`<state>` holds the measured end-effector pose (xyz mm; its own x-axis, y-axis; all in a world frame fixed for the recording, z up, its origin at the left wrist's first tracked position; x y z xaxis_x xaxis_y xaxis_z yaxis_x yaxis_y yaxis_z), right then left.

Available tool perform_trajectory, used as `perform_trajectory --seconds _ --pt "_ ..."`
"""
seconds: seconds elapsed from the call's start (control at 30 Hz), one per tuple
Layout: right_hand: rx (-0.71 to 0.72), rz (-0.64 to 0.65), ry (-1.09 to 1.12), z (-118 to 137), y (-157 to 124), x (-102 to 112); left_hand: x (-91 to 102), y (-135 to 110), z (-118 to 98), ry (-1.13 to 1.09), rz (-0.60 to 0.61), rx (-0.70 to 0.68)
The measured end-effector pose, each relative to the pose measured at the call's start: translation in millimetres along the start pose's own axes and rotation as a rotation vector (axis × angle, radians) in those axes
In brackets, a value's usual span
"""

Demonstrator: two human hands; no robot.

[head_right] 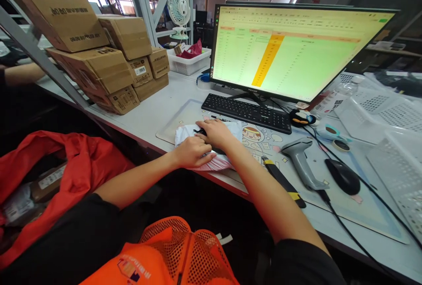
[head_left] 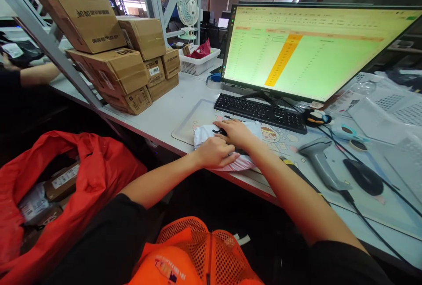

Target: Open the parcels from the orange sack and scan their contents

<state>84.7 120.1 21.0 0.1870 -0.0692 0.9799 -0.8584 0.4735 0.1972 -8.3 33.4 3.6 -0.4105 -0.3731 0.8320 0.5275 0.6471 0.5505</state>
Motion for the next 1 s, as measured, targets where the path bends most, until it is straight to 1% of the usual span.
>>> perform_trajectory --seconds 0.07,0.17,0.27,0.33,0.4,0.47,0.53,0.6,0.63,0.7,0.73,0.77,0.8,0.83,0.9,0.93,1.0 --pt "-0.069 0.042 0.024 -2 6 -5 -2.1 0 1 0.007 -0.016 0.011" --pt "-0.172 0.009 0.024 -10 4 -11 -3.0 1 -4 0.021 -0.031 0.020" --pt "-0.246 -0.018 -0.019 -17 0 -15 7.8 -8 -17 0.021 -0.054 0.035" --pt "-0.281 -0.026 -0.038 -20 -1 -17 20.5 -27 -30 0.000 -0.055 0.059" --pt "-0.304 -0.036 -0.043 -21 0 -19 31.0 -55 -44 -0.039 -0.027 0.134" --pt "-0.323 -0.040 -0.041 -22 1 -22 32.8 -89 -56 -0.114 0.006 0.278" --pt "-0.332 -0.043 -0.048 -21 2 -25 23.0 -121 -59 -0.258 -0.001 0.476" --pt "-0.335 -0.054 -0.062 -20 3 -27 1.8 -145 -54 -0.492 -0.030 0.674" --pt "-0.337 -0.067 -0.065 -18 3 -26 -11.3 -153 -47 -0.643 -0.048 0.773" --pt "-0.349 -0.093 -0.038 -12 2 -22 -35.7 -162 -30 -0.996 -0.097 0.975" --pt "-0.359 -0.104 -0.007 -8 0 -19 -44.2 -163 -21 -1.175 -0.134 1.067" --pt "-0.366 -0.118 0.036 -2 -3 -15 -48.6 -163 -14 -1.335 -0.183 1.138" --pt "-0.367 -0.134 0.091 5 -7 -10 -48.6 -161 -7 -1.463 -0.233 1.179" --pt "-0.359 -0.160 0.155 13 -13 -5 -44.6 -159 -3 -1.549 -0.273 1.187" --pt "-0.308 -0.245 0.274 33 -31 7 -29.5 -156 3 -1.615 -0.290 1.150" --pt "-0.269 -0.296 0.310 45 -42 15 -21.0 -154 4 -1.619 -0.259 1.129" --pt "-0.193 -0.400 0.301 70 -67 31 -5.2 -152 5 -1.600 -0.148 1.084"
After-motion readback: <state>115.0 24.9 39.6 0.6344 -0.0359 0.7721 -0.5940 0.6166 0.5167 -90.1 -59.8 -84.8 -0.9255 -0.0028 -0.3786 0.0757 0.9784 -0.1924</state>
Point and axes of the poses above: each hand's wrist, its own y-axis towards the middle knuckle, its own x-axis out of the back of the hand, z = x × y, the point moved 4 cm from there along y, towards the middle knuckle, and after that the axes turned 12 degrees about x, right-handed, at the moved point
